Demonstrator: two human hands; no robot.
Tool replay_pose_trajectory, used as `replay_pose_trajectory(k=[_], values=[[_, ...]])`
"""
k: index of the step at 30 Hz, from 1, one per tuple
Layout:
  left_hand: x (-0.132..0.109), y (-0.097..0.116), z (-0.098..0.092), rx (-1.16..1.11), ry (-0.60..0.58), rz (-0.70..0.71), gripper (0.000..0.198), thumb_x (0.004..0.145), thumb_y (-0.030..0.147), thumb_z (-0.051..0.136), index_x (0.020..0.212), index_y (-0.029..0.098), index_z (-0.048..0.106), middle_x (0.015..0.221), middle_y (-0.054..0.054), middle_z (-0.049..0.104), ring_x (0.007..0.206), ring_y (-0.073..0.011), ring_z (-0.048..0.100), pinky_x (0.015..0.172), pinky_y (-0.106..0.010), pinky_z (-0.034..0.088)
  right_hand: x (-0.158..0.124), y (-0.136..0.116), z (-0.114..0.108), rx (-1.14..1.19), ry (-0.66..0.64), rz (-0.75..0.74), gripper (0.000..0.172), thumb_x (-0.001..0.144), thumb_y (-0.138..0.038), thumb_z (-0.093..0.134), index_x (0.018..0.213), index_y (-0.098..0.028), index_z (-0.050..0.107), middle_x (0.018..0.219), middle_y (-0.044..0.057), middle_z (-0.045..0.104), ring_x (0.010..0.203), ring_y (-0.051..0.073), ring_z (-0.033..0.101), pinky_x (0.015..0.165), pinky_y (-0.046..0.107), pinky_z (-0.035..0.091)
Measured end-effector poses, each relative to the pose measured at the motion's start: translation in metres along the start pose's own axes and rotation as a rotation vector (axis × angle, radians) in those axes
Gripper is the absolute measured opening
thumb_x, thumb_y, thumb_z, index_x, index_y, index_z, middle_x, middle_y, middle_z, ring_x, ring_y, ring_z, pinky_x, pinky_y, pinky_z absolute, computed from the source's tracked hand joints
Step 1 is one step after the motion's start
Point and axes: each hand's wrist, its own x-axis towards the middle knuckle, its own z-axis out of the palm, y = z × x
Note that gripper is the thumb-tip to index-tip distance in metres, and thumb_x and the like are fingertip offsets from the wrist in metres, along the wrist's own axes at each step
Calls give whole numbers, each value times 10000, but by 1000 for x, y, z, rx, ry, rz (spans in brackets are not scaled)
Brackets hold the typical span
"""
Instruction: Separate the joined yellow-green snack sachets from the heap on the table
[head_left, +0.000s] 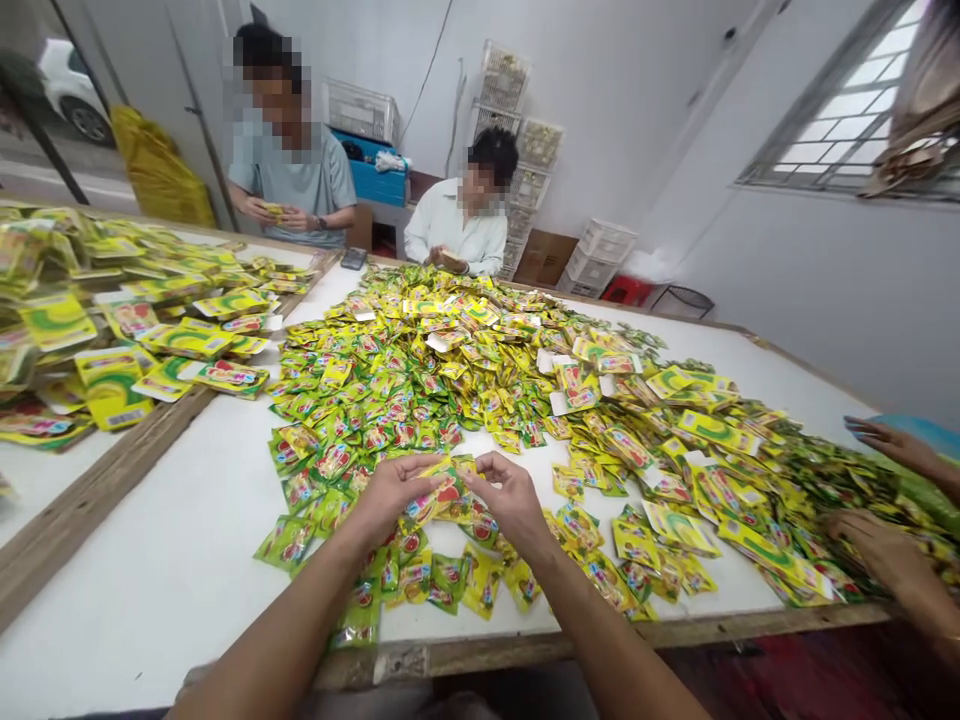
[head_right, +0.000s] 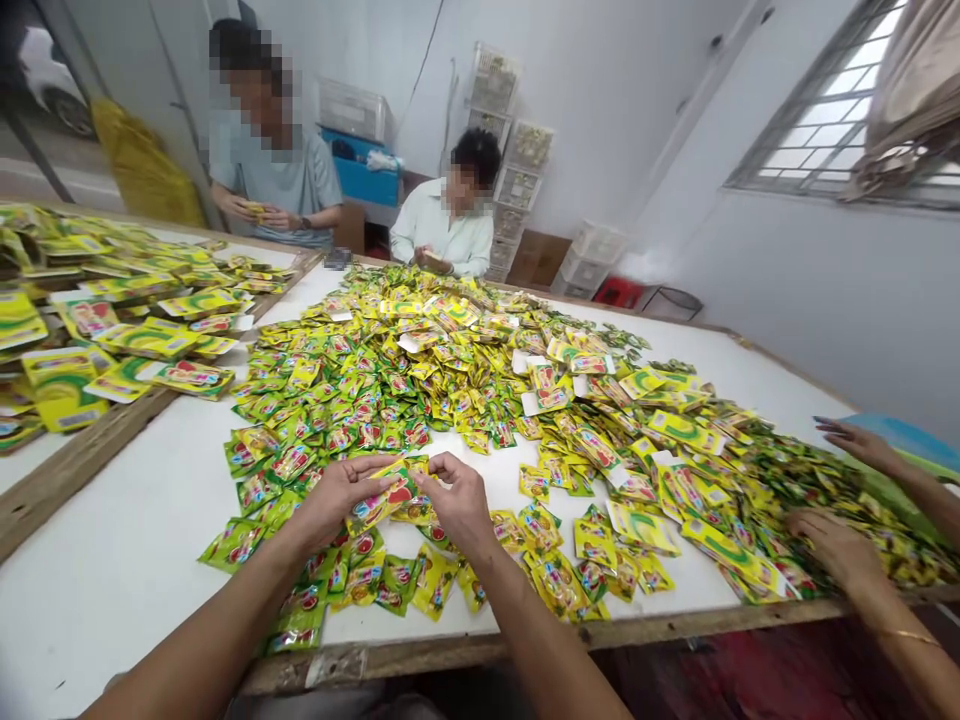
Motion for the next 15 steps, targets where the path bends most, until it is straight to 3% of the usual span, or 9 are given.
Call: replay_pose_trajectory(k=[3,9,11,15], values=[[-1,2,1,-37,-36,-11,431,587,310,757,972,134,678,884,-56,737,787,-202,662,751,-293,489,0,1,1,123,-77,69,268,698,-416,650,691,-167,550,648,-15,532,628,123,482,617,248,384],[-1,0,1,-71,-39,-10,434,587,285,761,980,123,673,868,-58,738,753,-182,662,725,-270,490,5,6,7,154,93,143,312,623,-406,713,733,-185,521,534,-68,476,496,91,421,509,223,333],[0,-1,0,-72,-28,-21,430,581,284,764,973,128,676,854,-52,740,738,-179,663,714,-269,492,3,3,11,167,44,130,288,631,-388,705,725,-181,529,576,-52,505,534,99,460,532,226,360],[1,-3,-2,-90,-38,-58,424,553,282,781,939,133,688,813,-44,742,713,-179,666,714,-273,495,0,-4,12,320,-182,192,288,706,-397,635,875,-182,545,677,-14,595,650,139,559,631,263,428]])
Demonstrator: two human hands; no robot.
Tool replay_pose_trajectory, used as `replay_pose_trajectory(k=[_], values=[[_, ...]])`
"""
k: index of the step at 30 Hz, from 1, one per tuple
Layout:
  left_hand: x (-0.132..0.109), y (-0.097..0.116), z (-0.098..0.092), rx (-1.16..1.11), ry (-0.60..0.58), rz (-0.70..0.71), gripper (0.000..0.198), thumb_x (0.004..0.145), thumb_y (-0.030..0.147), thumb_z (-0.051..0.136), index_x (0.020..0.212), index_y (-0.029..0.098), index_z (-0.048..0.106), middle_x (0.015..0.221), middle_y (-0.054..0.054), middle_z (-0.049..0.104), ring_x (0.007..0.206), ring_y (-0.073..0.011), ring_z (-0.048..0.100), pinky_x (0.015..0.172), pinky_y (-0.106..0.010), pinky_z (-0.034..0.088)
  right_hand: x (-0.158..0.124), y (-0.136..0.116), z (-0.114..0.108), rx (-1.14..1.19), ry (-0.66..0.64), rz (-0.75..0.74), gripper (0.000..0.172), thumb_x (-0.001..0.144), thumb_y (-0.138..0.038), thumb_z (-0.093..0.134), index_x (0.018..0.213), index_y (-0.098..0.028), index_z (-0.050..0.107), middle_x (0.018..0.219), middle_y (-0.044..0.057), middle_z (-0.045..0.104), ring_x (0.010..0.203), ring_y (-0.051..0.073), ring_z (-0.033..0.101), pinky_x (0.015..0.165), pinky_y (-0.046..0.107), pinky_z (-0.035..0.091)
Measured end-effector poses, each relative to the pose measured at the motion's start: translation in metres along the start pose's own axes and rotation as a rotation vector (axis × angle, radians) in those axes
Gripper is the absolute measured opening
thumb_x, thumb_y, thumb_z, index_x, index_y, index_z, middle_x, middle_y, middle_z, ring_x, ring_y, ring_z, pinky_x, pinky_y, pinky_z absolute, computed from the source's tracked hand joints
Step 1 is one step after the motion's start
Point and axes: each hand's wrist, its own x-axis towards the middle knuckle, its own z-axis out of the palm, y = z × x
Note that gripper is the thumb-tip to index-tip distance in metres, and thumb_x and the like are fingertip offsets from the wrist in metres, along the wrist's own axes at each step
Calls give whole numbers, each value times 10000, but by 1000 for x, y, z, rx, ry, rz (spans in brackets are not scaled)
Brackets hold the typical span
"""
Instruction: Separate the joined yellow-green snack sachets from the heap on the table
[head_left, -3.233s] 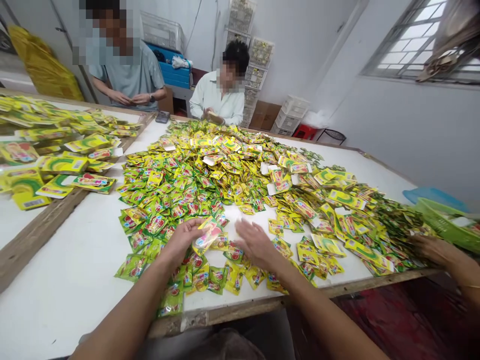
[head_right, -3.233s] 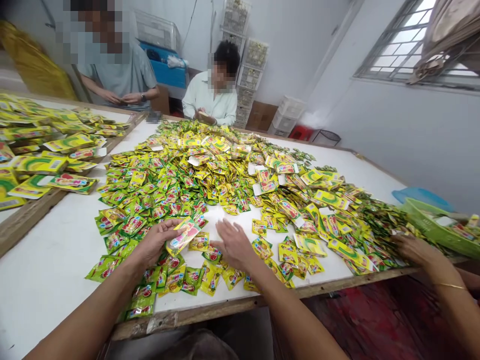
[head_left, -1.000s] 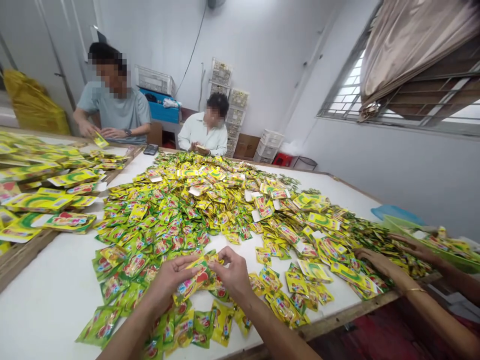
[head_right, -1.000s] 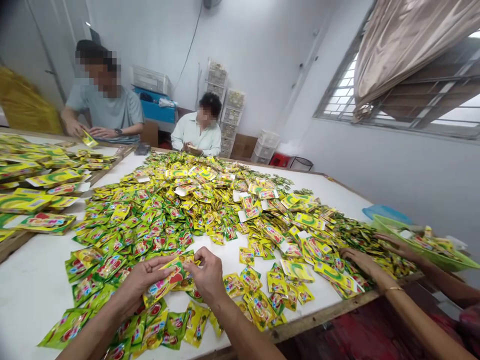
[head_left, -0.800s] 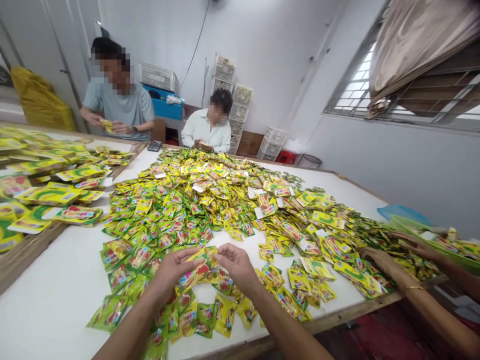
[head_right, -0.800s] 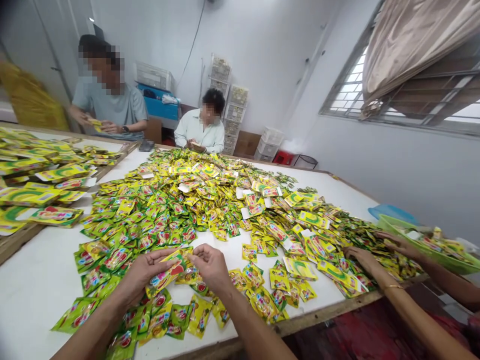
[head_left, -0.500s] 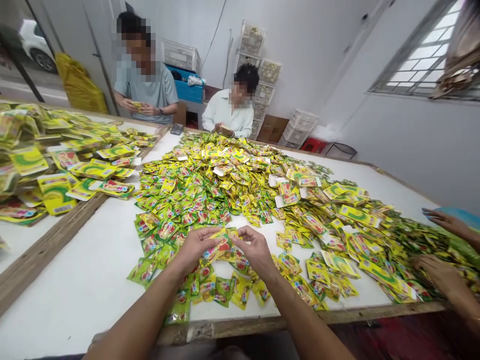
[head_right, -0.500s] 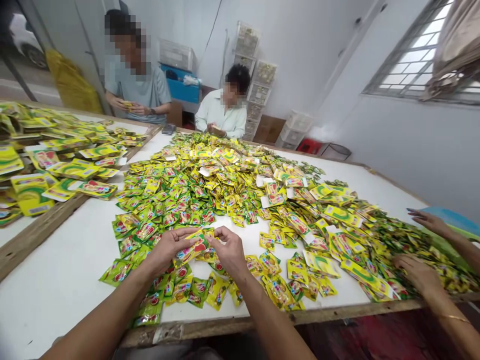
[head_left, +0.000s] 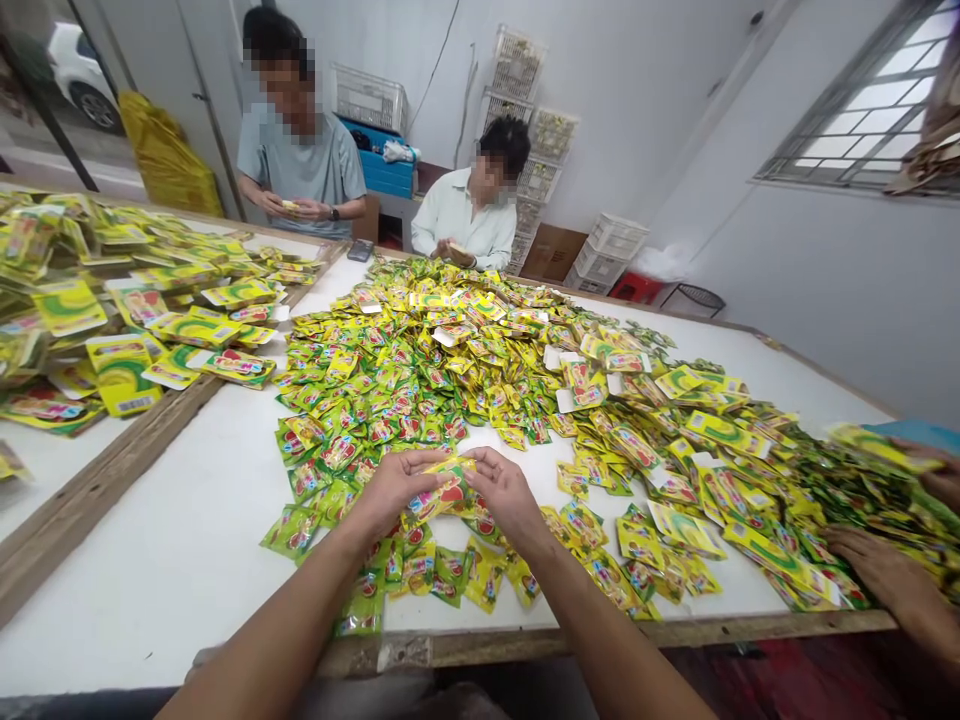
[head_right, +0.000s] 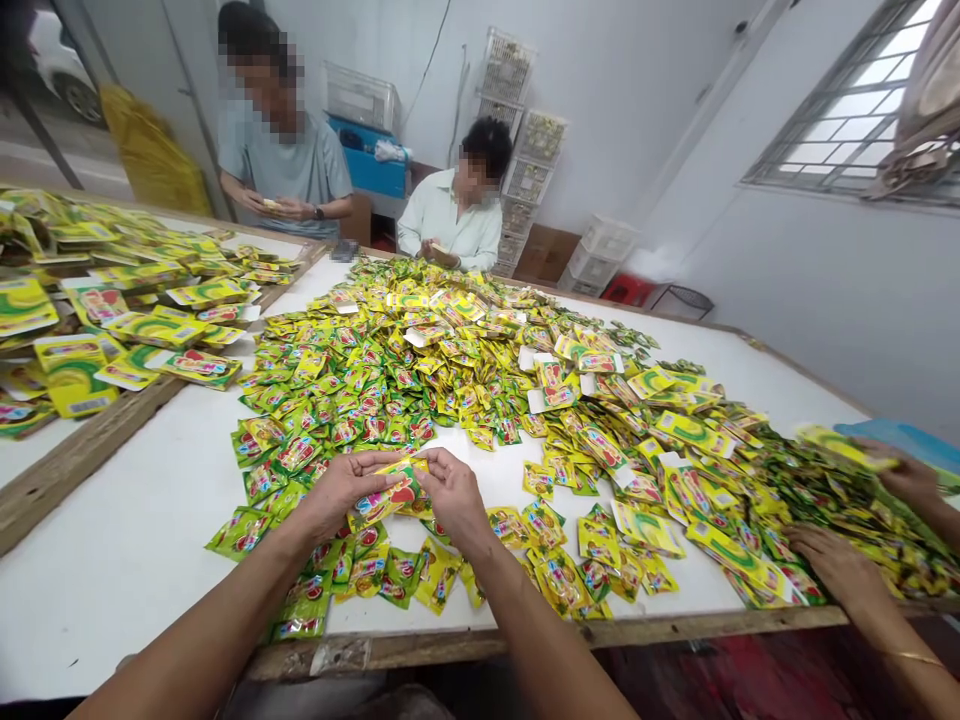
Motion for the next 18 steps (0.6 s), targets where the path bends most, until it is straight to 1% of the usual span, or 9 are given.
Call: replay_pose_trajectory(k=[2,3,5,8,9,11,13,15,18], values=[[1,0,0,-11,0,1,422,548,280,784,932,133,688,803,-44,742,707,-182,667,714,-279,497,-1,-3,-2,50,-89,49,317,720,-410,617,932,-193,522,699,-11,618,667,148,579,655,280,441],[1,-1,1,-15,0,7,429,549,279,783,941,133,685,801,-45,741,707,-185,668,711,-282,498,-2,-4,-3,55,-99,51,322,716,-413,622,930,-198,515,708,-12,620,670,148,582,657,281,444],[1,0,1,-11,-4,20,447,563,287,776,970,132,674,808,-53,741,716,-195,670,708,-292,499,-2,-5,-4,0,-22,5,305,687,-405,654,868,-197,523,713,-12,609,671,142,573,653,271,441],[1,0,0,62,-12,51,454,601,319,752,1005,132,664,903,-77,731,773,-213,668,730,-304,495,-4,-5,-2,-135,177,-59,259,646,-382,690,709,-185,536,638,-22,564,601,121,519,590,242,407],[1,0,0,97,-11,64,449,614,329,742,1010,133,665,952,-85,721,797,-219,665,743,-309,492,-4,-5,-1,-151,193,-47,253,653,-386,681,680,-182,534,605,-27,550,566,113,498,559,236,390],[1,0,-2,150,-10,93,442,634,343,724,1019,136,666,1018,-93,703,838,-231,657,772,-322,486,-6,-4,3,-115,126,8,251,687,-404,642,692,-178,531,569,-35,546,519,102,479,520,227,364],[1,0,-2,180,-17,105,432,641,344,715,1018,137,670,1003,-91,706,867,-240,649,799,-332,476,-7,-2,6,-56,11,66,270,703,-414,631,763,-181,510,574,-40,571,507,99,495,518,221,367],[2,1,-2,202,-25,108,402,642,346,712,983,135,685,958,-87,716,884,-242,639,806,-324,467,-8,1,9,-9,-63,113,355,657,-406,688,831,-196,461,584,-52,593,509,105,528,527,223,387],[2,1,1,176,-22,104,401,653,389,693,953,122,686,913,-92,718,848,-230,635,776,-306,466,-3,7,13,71,-26,130,476,575,-383,754,844,-215,399,554,-73,589,478,109,535,511,222,396]])
